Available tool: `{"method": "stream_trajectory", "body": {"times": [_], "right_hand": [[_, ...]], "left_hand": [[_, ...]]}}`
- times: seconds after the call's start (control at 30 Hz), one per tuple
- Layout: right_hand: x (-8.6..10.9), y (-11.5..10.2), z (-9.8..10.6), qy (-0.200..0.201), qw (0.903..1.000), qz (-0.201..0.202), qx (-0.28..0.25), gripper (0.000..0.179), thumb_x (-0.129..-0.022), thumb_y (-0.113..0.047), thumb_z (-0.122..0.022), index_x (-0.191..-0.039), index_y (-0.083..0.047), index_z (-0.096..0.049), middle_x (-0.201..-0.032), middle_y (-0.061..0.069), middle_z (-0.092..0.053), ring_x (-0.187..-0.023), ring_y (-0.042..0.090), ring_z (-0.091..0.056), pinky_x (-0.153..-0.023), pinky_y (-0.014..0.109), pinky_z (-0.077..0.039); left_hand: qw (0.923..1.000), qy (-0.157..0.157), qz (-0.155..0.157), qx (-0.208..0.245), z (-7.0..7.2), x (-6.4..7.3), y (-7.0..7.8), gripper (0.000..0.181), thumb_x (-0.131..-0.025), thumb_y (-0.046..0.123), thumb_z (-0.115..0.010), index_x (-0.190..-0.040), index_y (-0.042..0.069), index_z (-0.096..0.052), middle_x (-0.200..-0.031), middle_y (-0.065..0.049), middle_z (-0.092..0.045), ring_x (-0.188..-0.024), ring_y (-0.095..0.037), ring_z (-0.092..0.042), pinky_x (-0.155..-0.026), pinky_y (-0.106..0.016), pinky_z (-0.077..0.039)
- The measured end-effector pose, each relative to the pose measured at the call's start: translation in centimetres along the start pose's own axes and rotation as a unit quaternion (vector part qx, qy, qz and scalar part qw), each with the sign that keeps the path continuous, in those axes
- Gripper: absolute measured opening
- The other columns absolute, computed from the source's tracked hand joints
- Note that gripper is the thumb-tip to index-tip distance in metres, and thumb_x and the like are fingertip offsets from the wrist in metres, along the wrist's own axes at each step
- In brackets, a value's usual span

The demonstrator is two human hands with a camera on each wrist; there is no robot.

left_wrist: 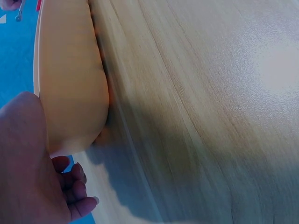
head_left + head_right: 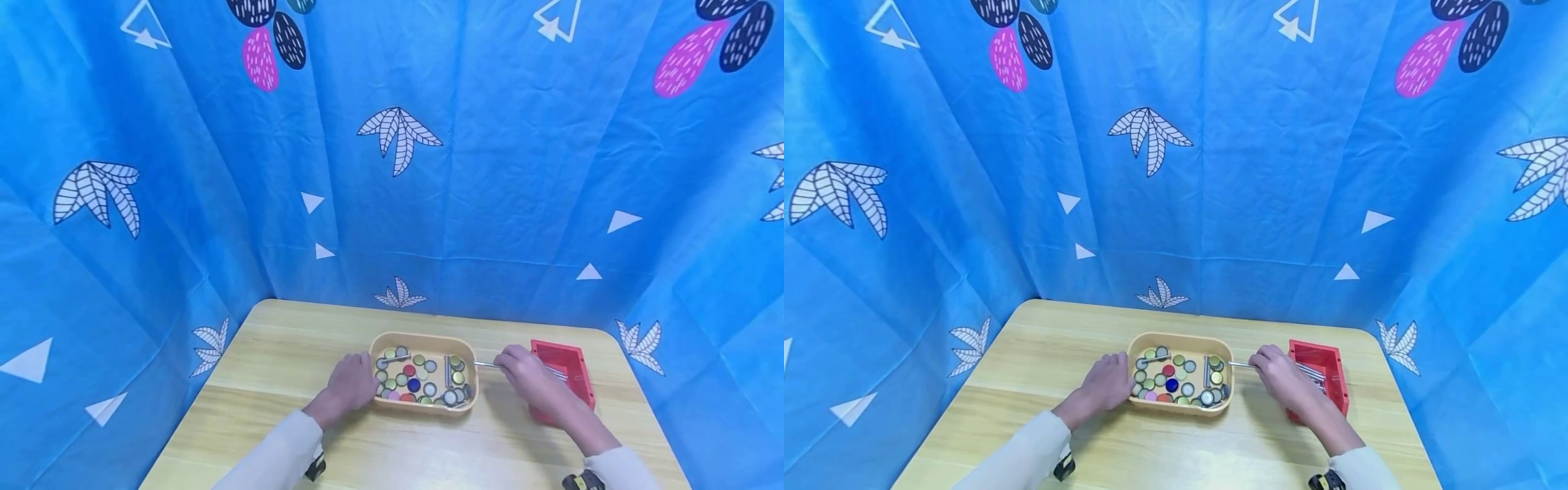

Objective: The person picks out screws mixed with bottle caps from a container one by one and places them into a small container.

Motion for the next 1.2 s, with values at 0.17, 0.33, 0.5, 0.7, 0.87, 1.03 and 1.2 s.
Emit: {"method": "stream_trajectory", "body": {"times": [0.17, 0.33, 0.5, 0.7, 0.87, 1.03, 1.2], "right_hand": [[1.5, 1.2, 1.0, -0.019, 0.9992, -0.027, 0.022, 0.031, -0.072, 0.005, -0.086, -0.099, -0.006, -0.075, -0.094, 0.004, -0.068, -0.086, 0.017, -0.065, -0.075, 0.032, -0.061], [2.8, 2.1, 1.9, -0.026, 0.9972, -0.061, 0.036, 0.034, -0.070, 0.006, -0.087, -0.099, -0.006, -0.075, -0.095, 0.003, -0.070, -0.089, 0.017, -0.064, -0.078, 0.036, -0.061], [3.9, 2.9, 2.6, 0.003, 0.9953, -0.094, 0.023, 0.030, -0.070, 0.006, -0.087, -0.093, -0.008, -0.075, -0.090, 0.003, -0.071, -0.085, 0.018, -0.067, -0.075, 0.040, -0.062], [5.2, 3.7, 3.4, 0.002, 0.9925, -0.118, 0.033, 0.029, -0.069, 0.007, -0.087, -0.091, -0.007, -0.075, -0.085, 0.002, -0.070, -0.080, 0.019, -0.067, -0.072, 0.040, -0.062], [6.3, 4.2, 3.9, -0.025, 0.9873, -0.154, 0.032, 0.026, -0.073, 0.005, -0.085, -0.095, -0.005, -0.077, -0.088, 0.004, -0.072, -0.079, 0.021, -0.069, -0.070, 0.038, -0.062], [7.2, 4.6, 4.4, -0.028, 0.9837, -0.175, 0.029, 0.027, -0.074, 0.007, -0.083, -0.097, -0.005, -0.076, -0.091, 0.007, -0.073, -0.082, 0.025, -0.071, -0.072, 0.041, -0.062], [7.9, 4.8, 4.6, -0.024, 0.9821, -0.183, 0.038, 0.026, -0.073, 0.007, -0.082, -0.095, -0.004, -0.076, -0.089, 0.008, -0.073, -0.080, 0.026, -0.071, -0.072, 0.043, -0.062]], "left_hand": [[0.9999, -0.010, 0.006, 0.000, 0.3, -0.1, 0.1, 0.031, -0.090, 0.027, -0.063, -0.102, 0.000, -0.055, -0.083, -0.009, -0.054, -0.074, -0.023, -0.048, -0.067, -0.038, -0.043], [0.9999, -0.010, 0.010, 0.001, 0.4, -0.2, 0.0, 0.031, -0.090, 0.026, -0.064, -0.103, -0.001, -0.056, -0.084, -0.009, -0.055, -0.074, -0.023, -0.049, -0.067, -0.039, -0.045], [0.9999, -0.010, 0.013, 0.000, 0.5, -0.1, 0.0, 0.034, -0.089, 0.028, -0.064, -0.105, -0.002, -0.057, -0.084, -0.010, -0.055, -0.075, -0.023, -0.050, -0.067, -0.039, -0.045], [0.9999, -0.009, 0.009, 0.002, 0.4, -0.1, -0.1, 0.034, -0.088, 0.027, -0.064, -0.104, -0.002, -0.056, -0.083, -0.009, -0.054, -0.074, -0.023, -0.049, -0.066, -0.039, -0.044], [1.0000, -0.003, 0.002, -0.001, 0.0, -0.1, -0.2, 0.033, -0.089, 0.028, -0.063, -0.103, -0.002, -0.056, -0.081, -0.009, -0.053, -0.073, -0.022, -0.048, -0.065, -0.037, -0.042], [1.0000, 0.004, -0.003, 0.006, 0.1, 0.0, -0.1, 0.033, -0.088, 0.027, -0.063, -0.102, -0.002, -0.056, -0.081, -0.009, -0.053, -0.072, -0.023, -0.048, -0.064, -0.038, -0.042], [1.0000, -0.002, 0.000, 0.002, 0.2, -0.1, -0.1, 0.032, -0.089, 0.027, -0.063, -0.102, -0.002, -0.056, -0.081, -0.009, -0.053, -0.072, -0.023, -0.048, -0.065, -0.038, -0.042]]}}
Point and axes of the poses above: each hand's wrist, its own x-axis away from the middle knuckle, its own z-axis out of the back of the hand, y = z × x, the point moved 4 cm from there along -x, towards the middle knuckle
